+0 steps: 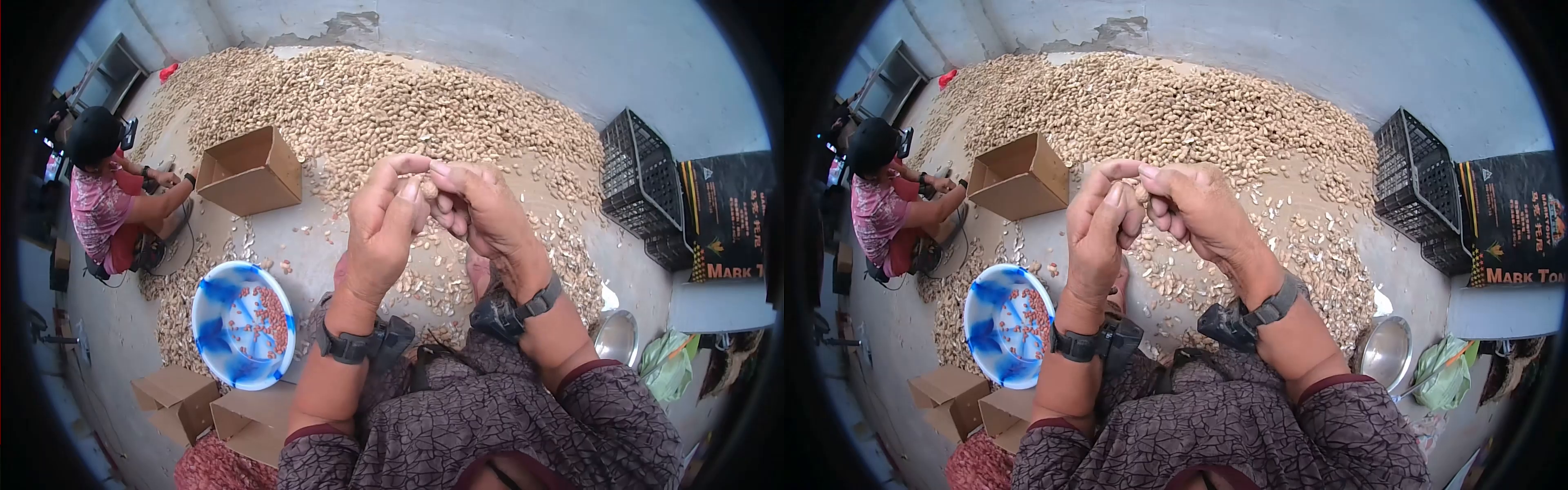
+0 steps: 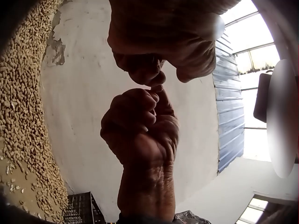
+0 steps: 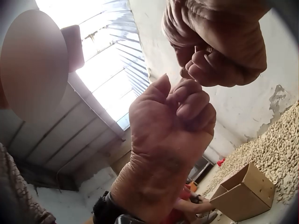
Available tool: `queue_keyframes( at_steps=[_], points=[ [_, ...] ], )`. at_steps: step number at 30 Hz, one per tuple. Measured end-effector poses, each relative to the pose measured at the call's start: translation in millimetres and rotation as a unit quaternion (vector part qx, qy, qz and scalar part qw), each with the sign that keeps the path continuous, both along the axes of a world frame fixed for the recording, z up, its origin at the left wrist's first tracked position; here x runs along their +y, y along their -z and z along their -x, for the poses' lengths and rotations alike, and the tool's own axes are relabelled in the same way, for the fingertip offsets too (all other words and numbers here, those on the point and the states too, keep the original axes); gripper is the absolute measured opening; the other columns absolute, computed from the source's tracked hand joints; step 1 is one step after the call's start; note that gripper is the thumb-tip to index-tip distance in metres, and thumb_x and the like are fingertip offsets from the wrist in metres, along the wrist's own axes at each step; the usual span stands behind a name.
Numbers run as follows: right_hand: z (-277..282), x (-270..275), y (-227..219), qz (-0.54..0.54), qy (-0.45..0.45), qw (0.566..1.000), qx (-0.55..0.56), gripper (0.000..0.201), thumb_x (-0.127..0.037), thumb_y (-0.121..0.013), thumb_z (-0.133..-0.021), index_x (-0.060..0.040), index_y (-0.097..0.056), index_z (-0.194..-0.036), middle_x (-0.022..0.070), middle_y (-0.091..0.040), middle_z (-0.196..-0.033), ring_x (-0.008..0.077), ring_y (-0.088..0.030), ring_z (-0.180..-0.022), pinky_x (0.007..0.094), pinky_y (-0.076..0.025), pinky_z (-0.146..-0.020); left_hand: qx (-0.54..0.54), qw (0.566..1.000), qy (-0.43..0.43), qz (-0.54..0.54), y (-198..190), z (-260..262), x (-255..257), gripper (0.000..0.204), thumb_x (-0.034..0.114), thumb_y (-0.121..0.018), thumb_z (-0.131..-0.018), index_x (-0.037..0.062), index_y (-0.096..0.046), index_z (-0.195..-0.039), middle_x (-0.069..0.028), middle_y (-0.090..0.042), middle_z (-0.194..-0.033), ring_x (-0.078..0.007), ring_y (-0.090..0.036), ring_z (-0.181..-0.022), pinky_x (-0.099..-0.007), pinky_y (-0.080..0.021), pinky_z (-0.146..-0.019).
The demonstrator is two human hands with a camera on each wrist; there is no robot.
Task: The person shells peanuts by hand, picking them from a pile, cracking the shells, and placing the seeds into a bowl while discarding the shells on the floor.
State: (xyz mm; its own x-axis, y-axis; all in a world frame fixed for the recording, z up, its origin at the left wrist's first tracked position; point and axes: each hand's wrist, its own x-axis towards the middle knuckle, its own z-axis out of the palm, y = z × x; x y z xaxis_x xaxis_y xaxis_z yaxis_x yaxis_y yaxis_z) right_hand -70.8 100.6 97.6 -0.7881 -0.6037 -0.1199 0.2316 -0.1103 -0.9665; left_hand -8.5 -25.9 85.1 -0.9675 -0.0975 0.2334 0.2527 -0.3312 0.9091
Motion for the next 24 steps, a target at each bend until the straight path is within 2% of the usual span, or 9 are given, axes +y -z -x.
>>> queue_keyframes(
  at_steps=[2, 3, 7, 10, 12, 14, 17, 22, 24],
  points=[
    [1, -3, 3, 0.021, 0.023, 0.999, -0.029, 0.032, -0.027, -0.051, -0.083, -0.0035, -0.055, -0.063, 0.0016, -0.050, -0.054, 0.0048, -0.041, -0.040, 0.0175, -0.030, -0.035, 0.043, 0.993, -0.087, 0.061, 0, 1, 5, 0.016, 0.008, -0.047, -0.086, -0.0041, -0.047, -0.096, -0.0066, -0.057, -0.071, -0.0076, -0.055, -0.065, -0.0183, -0.043, -0.057],
    [-1, -4, 3, 0.037, 0.034, 0.998, -0.033, 0.032, -0.028, -0.051, -0.083, -0.0036, -0.054, -0.063, 0.0017, -0.050, -0.054, 0.0051, -0.041, -0.040, 0.0177, -0.030, -0.035, 0.053, 0.989, -0.096, 0.094, -1, 1, 6, 0.014, 0.011, -0.052, -0.086, -0.0017, -0.046, -0.088, -0.0065, -0.058, -0.069, -0.0076, -0.056, -0.062, -0.0184, -0.043, -0.052],
    [-1, -6, 8, 0.052, 0.037, 0.998, -0.027, 0.032, -0.028, -0.051, -0.083, -0.0037, -0.054, -0.063, 0.0025, -0.049, -0.053, 0.0057, -0.041, -0.039, 0.0183, -0.031, -0.034, 0.062, 0.966, -0.138, 0.211, 9, 8, 6, 0.015, 0.012, -0.054, -0.085, -0.0009, -0.046, -0.083, -0.0064, -0.057, -0.064, -0.0080, -0.055, -0.056, -0.0191, -0.044, -0.048],
    [-3, -5, 2, 0.058, 0.024, 0.995, -0.072, 0.033, -0.029, -0.051, -0.084, -0.0045, -0.053, -0.062, 0.0029, -0.049, -0.052, 0.0061, -0.041, -0.038, 0.0177, -0.030, -0.034, 0.049, 0.968, -0.140, 0.201, 10, 11, 5, 0.017, 0.014, -0.053, -0.086, -0.0004, -0.046, -0.079, -0.0059, -0.056, -0.061, -0.0078, -0.055, -0.053, -0.0200, -0.044, -0.046],
    [1, -6, 6, 0.061, 0.019, 0.994, -0.085, 0.034, -0.030, -0.051, -0.084, -0.0051, -0.053, -0.061, 0.0027, -0.048, -0.051, 0.0062, -0.041, -0.038, 0.0173, -0.030, -0.033, 0.046, 0.988, -0.101, 0.105, 11, 13, 9, 0.018, 0.014, -0.050, -0.088, 0.0001, -0.047, -0.077, -0.0050, -0.055, -0.062, -0.0078, -0.055, -0.053, -0.0200, -0.043, -0.045],
    [2, -6, 13, 0.060, 0.016, 0.992, -0.106, 0.035, -0.031, -0.051, -0.084, -0.0056, -0.052, -0.060, 0.0025, -0.048, -0.050, 0.0063, -0.041, -0.037, 0.0170, -0.030, -0.033, 0.024, 0.992, -0.088, 0.093, 10, 13, 9, 0.022, 0.017, -0.045, -0.090, -0.0002, -0.048, -0.077, -0.0042, -0.054, -0.061, -0.0080, -0.054, -0.053, -0.0201, -0.043, -0.046],
    [6, -9, 14, 0.029, 0.044, 0.996, -0.075, 0.036, -0.031, -0.051, -0.084, -0.0070, -0.050, -0.057, 0.0001, -0.046, -0.046, 0.0048, -0.040, -0.035, 0.0168, -0.028, -0.031, -0.047, 0.996, -0.056, 0.044, 11, 19, 8, 0.029, 0.029, -0.043, -0.091, 0.0034, -0.052, -0.082, -0.0020, -0.053, -0.065, -0.0036, -0.045, -0.051, -0.0154, -0.031, -0.041],
    [13, -6, 15, 0.014, 0.044, 0.994, -0.103, 0.036, -0.032, -0.050, -0.084, -0.0076, -0.050, -0.058, -0.0001, -0.047, -0.047, 0.0041, -0.040, -0.035, 0.0161, -0.028, -0.032, -0.069, 0.997, -0.018, -0.024, 11, 21, 8, 0.024, 0.026, -0.045, -0.090, 0.0049, -0.053, -0.081, 0.0013, -0.050, -0.063, -0.0010, -0.036, -0.048, -0.0150, -0.027, -0.040],
    [14, -7, 18, 0.006, 0.044, 0.997, -0.060, 0.036, -0.033, -0.050, -0.084, -0.0078, -0.049, -0.057, -0.0003, -0.046, -0.047, 0.0041, -0.039, -0.036, 0.0161, -0.029, -0.032, -0.048, 0.999, -0.016, -0.014, 16, 25, 8, 0.025, 0.020, -0.043, -0.091, -0.0002, -0.051, -0.080, -0.0056, -0.056, -0.069, -0.0083, -0.053, -0.060, -0.0206, -0.045, -0.053]
  ],
)
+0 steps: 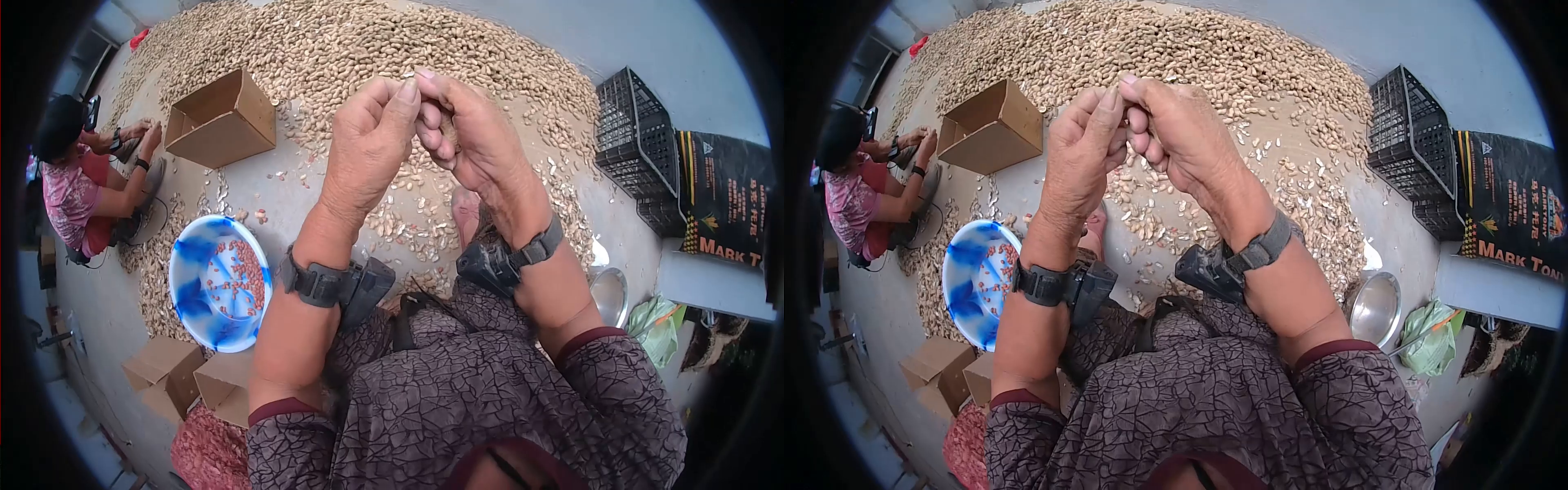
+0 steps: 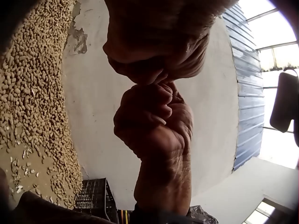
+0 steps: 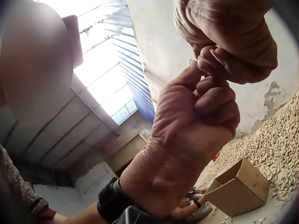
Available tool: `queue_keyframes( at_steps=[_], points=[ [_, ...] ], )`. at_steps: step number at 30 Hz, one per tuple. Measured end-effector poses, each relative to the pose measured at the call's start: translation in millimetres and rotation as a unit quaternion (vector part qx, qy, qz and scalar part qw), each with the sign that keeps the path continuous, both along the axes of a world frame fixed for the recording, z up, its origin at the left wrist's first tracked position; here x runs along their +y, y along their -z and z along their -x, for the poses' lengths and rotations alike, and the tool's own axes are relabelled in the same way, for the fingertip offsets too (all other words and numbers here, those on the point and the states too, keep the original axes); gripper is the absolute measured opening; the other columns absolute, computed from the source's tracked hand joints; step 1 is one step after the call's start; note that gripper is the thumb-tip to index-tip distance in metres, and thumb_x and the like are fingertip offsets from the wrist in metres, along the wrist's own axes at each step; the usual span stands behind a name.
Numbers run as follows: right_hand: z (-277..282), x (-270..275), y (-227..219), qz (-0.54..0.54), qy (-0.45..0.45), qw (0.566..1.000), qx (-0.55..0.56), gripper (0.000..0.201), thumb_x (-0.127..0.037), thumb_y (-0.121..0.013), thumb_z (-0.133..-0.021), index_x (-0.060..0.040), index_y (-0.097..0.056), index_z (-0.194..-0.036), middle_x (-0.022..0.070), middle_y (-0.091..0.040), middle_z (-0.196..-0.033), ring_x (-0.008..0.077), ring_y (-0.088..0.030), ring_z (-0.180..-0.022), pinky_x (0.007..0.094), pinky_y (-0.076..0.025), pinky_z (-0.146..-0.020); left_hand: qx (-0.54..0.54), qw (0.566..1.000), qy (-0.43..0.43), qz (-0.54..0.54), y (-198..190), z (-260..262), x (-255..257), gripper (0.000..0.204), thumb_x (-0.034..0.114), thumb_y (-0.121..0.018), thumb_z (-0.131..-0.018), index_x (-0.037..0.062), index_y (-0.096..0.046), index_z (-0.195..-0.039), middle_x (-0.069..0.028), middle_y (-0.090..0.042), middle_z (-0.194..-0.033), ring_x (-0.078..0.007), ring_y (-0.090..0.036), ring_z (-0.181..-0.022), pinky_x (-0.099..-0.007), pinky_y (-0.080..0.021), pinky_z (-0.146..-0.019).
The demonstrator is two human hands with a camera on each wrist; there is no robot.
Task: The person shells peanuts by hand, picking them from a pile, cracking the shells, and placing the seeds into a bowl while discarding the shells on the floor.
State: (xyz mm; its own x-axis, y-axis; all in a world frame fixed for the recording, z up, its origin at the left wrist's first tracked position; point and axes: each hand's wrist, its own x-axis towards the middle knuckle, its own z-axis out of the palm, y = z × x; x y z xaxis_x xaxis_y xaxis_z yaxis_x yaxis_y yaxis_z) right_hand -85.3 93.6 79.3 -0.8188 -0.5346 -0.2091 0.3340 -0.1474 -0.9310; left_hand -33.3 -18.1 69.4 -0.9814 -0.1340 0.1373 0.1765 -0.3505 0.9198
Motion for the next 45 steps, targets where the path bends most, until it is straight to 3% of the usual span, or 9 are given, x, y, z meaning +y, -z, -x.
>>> queue_keyframes(
  at_steps=[15, 18, 22, 23, 27, 32, 38, 41, 45],
  points=[
    [-2, 6, -4, 0.000, 0.000, 0.999, -0.049, 0.044, -0.043, -0.049, -0.085, -0.0058, -0.049, -0.062, 0.0005, -0.043, -0.046, 0.0058, -0.036, -0.033, 0.0181, -0.027, -0.030, 0.122, 0.930, -0.138, 0.317, 3, 4, 8, 0.023, 0.014, -0.051, -0.085, 0.0033, -0.043, -0.067, -0.0083, -0.054, -0.053, -0.0167, -0.057, -0.048, -0.0275, -0.044, -0.045],
    [-7, 6, -10, -0.027, 0.016, 0.997, -0.064, 0.045, -0.044, -0.049, -0.084, -0.0059, -0.049, -0.062, 0.0003, -0.043, -0.046, 0.0056, -0.036, -0.033, 0.0183, -0.027, -0.030, 0.125, 0.917, -0.124, 0.358, 7, 1, 4, 0.021, 0.014, -0.048, -0.088, 0.0011, -0.049, -0.071, -0.0041, -0.055, -0.057, -0.0102, -0.054, -0.050, -0.0237, -0.043, -0.044],
    [-5, 10, -4, -0.005, -0.022, 0.998, -0.057, 0.044, -0.044, -0.051, -0.083, -0.0061, -0.049, -0.061, -0.0005, -0.043, -0.047, 0.0051, -0.036, -0.033, 0.0182, -0.027, -0.029, 0.220, 0.845, -0.171, 0.457, 7, 2, -2, 0.016, 0.010, -0.051, -0.085, 0.0018, -0.048, -0.072, -0.0059, -0.056, -0.057, -0.0125, -0.056, -0.049, -0.0246, -0.044, -0.044],
    [-6, 10, -5, -0.002, -0.013, 0.997, -0.079, 0.042, -0.041, -0.052, -0.084, -0.0066, -0.049, -0.059, -0.0004, -0.043, -0.046, 0.0052, -0.036, -0.033, 0.0182, -0.026, -0.029, 0.213, 0.860, -0.175, 0.428, 7, 2, 1, 0.020, 0.015, -0.053, -0.084, 0.0027, -0.046, -0.070, -0.0099, -0.052, -0.054, -0.0230, -0.056, -0.048, -0.0317, -0.043, -0.043],
    [-9, 11, -5, 0.019, -0.012, 0.998, -0.061, 0.040, -0.036, -0.052, -0.085, -0.0066, -0.048, -0.057, -0.0002, -0.044, -0.046, 0.0054, -0.037, -0.033, 0.0179, -0.026, -0.030, 0.177, 0.883, -0.169, 0.400, 11, 3, 7, 0.019, 0.013, -0.049, -0.086, 0.0022, -0.048, -0.070, -0.0095, -0.052, -0.054, -0.0232, -0.056, -0.049, -0.0308, -0.043, -0.044],
    [-17, 6, -10, -0.023, 0.085, 0.995, 0.054, 0.036, -0.029, -0.051, -0.085, -0.0058, -0.050, -0.057, -0.0009, -0.044, -0.047, 0.0043, -0.038, -0.038, 0.0178, -0.028, -0.033, 0.104, 0.940, -0.167, 0.277, 2, 3, 21, 0.024, 0.013, -0.038, -0.089, 0.0005, -0.047, -0.070, -0.0072, -0.052, -0.054, -0.0178, -0.052, -0.045, -0.0299, -0.042, -0.044],
    [-11, 6, -12, -0.063, 0.083, 0.991, 0.089, 0.035, -0.028, -0.050, -0.085, -0.0032, -0.053, -0.060, 0.0002, -0.046, -0.049, 0.0053, -0.039, -0.039, 0.0189, -0.030, -0.035, 0.021, 0.985, -0.083, 0.151, 10, 7, 17, 0.030, 0.020, -0.035, -0.091, -0.0009, -0.050, -0.074, -0.0044, -0.051, -0.056, -0.0114, -0.048, -0.049, -0.0260, -0.039, -0.045],
    [2, 10, -17, -0.131, 0.026, 0.982, 0.132, 0.037, -0.031, -0.052, -0.083, -0.0016, -0.055, -0.062, 0.0016, -0.049, -0.050, 0.0056, -0.043, -0.040, 0.0184, -0.033, -0.036, -0.061, 0.996, 0.046, -0.053, -1, 9, 10, 0.027, 0.023, -0.040, -0.091, 0.0036, -0.051, -0.076, 0.0008, -0.049, -0.060, -0.0040, -0.039, -0.047, -0.0166, -0.029, -0.040],
    [38, 37, -8, -0.173, -0.084, 0.974, 0.120, 0.032, -0.033, -0.054, -0.083, -0.0057, -0.058, -0.066, -0.0006, -0.053, -0.054, 0.0021, -0.043, -0.040, 0.0158, -0.032, -0.035, -0.108, 0.987, 0.099, -0.058, 6, 14, -14, 0.024, 0.024, -0.044, -0.091, 0.0059, -0.048, -0.076, 0.0070, -0.030, -0.055, 0.0000, -0.025, -0.044, -0.0141, -0.021, -0.036]
  ],
)
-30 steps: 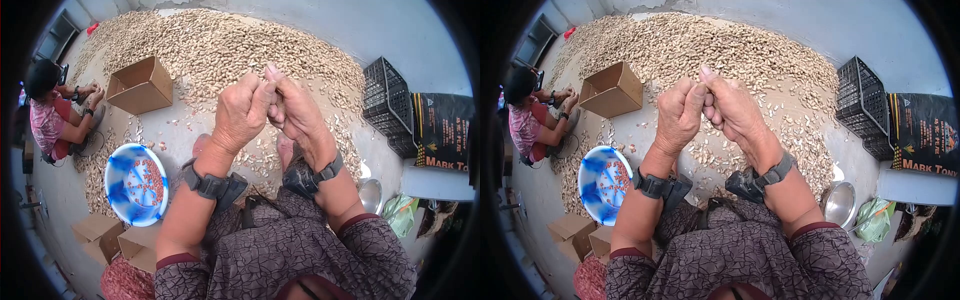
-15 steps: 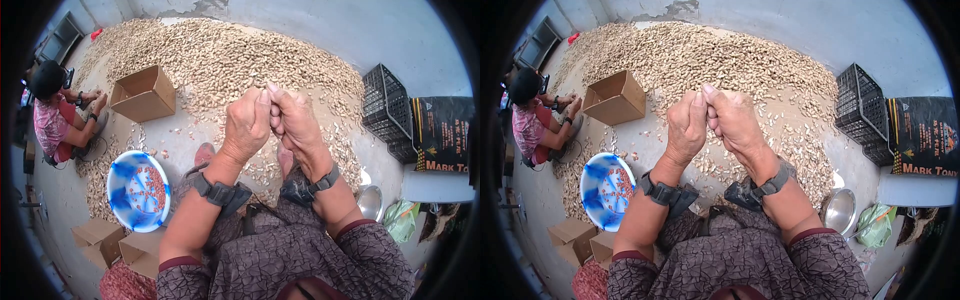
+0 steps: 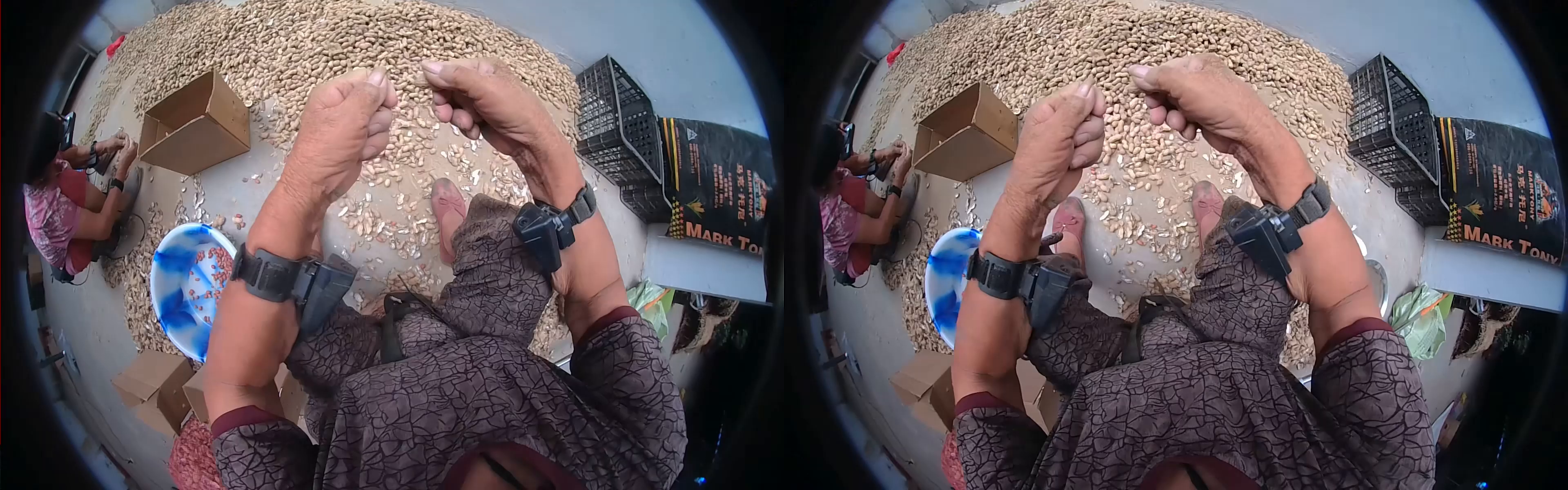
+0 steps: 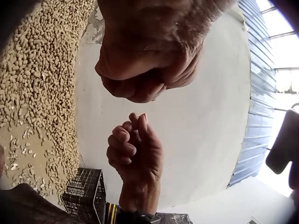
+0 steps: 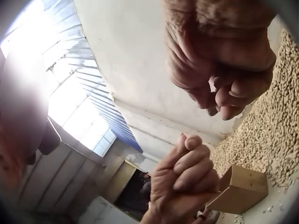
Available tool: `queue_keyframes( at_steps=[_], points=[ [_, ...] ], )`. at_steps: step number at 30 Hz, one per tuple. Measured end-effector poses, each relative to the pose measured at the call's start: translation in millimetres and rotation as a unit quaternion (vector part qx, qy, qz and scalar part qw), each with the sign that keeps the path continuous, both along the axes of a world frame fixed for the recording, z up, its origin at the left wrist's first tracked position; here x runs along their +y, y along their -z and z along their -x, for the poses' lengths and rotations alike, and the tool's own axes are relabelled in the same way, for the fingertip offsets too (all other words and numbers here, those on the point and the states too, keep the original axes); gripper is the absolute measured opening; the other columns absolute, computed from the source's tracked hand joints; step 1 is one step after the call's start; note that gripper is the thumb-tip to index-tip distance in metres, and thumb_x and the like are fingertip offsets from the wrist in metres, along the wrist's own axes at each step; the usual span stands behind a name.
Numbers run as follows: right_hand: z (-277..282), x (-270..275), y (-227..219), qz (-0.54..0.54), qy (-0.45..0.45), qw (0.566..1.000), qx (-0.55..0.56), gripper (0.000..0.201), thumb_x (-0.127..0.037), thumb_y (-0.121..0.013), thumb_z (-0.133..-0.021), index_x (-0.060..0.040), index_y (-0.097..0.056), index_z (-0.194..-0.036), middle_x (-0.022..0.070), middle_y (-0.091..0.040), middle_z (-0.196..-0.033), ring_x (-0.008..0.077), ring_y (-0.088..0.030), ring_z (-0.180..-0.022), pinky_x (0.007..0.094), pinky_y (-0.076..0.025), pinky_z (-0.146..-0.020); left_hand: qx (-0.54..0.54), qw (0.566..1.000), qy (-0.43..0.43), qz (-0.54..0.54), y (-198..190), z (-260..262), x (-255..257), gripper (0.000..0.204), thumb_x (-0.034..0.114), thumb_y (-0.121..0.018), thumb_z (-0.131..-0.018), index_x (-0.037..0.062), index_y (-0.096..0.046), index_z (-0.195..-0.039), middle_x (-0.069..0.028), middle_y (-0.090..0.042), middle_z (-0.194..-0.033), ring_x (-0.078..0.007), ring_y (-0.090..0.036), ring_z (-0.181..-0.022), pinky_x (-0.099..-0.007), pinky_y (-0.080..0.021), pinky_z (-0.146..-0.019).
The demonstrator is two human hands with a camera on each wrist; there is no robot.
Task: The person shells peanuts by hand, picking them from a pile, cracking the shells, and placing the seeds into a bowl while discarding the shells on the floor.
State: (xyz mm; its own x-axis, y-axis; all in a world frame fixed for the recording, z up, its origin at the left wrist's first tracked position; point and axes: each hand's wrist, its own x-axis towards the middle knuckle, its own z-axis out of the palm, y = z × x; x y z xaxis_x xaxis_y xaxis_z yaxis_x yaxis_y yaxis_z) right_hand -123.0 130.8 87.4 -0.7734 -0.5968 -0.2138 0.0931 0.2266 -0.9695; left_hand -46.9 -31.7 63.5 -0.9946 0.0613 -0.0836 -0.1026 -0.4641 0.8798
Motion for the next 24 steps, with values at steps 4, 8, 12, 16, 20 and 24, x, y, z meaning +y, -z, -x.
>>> queue_keyframes(
  at_steps=[4, 8, 12, 16, 20, 24],
  points=[
    [44, 37, 37, -0.058, -0.008, 0.998, 0.002, 0.028, -0.032, -0.055, -0.081, -0.0065, -0.059, -0.069, -0.0006, -0.056, -0.059, 0.0019, -0.042, -0.045, 0.0162, -0.033, -0.037, 0.013, 0.994, 0.023, 0.108, -21, 18, -35, 0.019, 0.021, -0.045, -0.090, 0.0037, -0.050, -0.083, 0.0050, -0.039, -0.056, -0.0003, -0.028, -0.041, -0.0131, -0.022, -0.034],
    [66, 58, 101, -0.160, -0.010, 0.987, -0.019, 0.025, -0.029, -0.053, -0.082, -0.0076, -0.058, -0.069, 0.0000, -0.057, -0.060, 0.0040, -0.043, -0.045, 0.0191, -0.035, -0.038, 0.007, 0.978, 0.027, 0.209, -23, 43, -75, 0.017, 0.019, -0.046, -0.089, 0.0032, -0.051, -0.084, 0.0033, -0.045, -0.058, -0.0005, -0.027, -0.037, -0.0134, -0.022, -0.033],
    [81, 71, 195, -0.254, -0.039, 0.965, -0.057, 0.025, -0.023, -0.051, -0.081, -0.0024, -0.058, -0.069, 0.0047, -0.057, -0.061, 0.0087, -0.047, -0.043, 0.0234, -0.037, -0.037, -0.074, 0.976, -0.008, 0.204, 15, 69, -100, 0.017, 0.018, -0.046, -0.089, 0.0029, -0.051, -0.084, 0.0025, -0.046, -0.059, -0.0009, -0.027, -0.037, -0.0135, -0.022, -0.033],
    [84, 83, 283, -0.375, -0.087, 0.922, -0.050, 0.021, -0.017, -0.049, -0.079, -0.0006, -0.062, -0.075, 0.0124, -0.060, -0.064, 0.0196, -0.058, -0.053, 0.0321, -0.047, -0.049, -0.122, 0.980, 0.005, 0.160, 73, 81, -106, 0.016, 0.017, -0.046, -0.089, 0.0027, -0.051, -0.084, 0.0021, -0.045, -0.060, -0.0011, -0.027, -0.038, -0.0138, -0.022, -0.034],
    [91, 124, 379, -0.358, -0.325, 0.823, 0.297, 0.028, -0.021, -0.048, -0.078, 0.0042, -0.059, -0.073, 0.0103, -0.057, -0.054, 0.0188, -0.054, -0.044, 0.0304, -0.043, -0.041, -0.189, 0.975, 0.011, 0.120, 136, 84, -92, 0.017, 0.018, -0.047, -0.088, 0.0039, -0.052, -0.081, 0.0029, -0.045, -0.057, -0.0010, -0.026, -0.038, -0.0153, -0.018, -0.034],
    [85, 115, 355, -0.500, -0.404, 0.757, 0.120, 0.024, -0.016, -0.044, -0.079, -0.0057, -0.065, -0.072, 0.0125, -0.063, -0.070, 0.0267, -0.062, -0.072, 0.0358, -0.048, -0.071, -0.219, 0.968, 0.043, 0.117, 174, 84, -68, 0.016, 0.017, -0.047, -0.088, 0.0041, -0.054, -0.081, 0.0031, -0.045, -0.056, -0.0015, -0.027, -0.039, -0.0162, -0.018, -0.034]
  ],
)
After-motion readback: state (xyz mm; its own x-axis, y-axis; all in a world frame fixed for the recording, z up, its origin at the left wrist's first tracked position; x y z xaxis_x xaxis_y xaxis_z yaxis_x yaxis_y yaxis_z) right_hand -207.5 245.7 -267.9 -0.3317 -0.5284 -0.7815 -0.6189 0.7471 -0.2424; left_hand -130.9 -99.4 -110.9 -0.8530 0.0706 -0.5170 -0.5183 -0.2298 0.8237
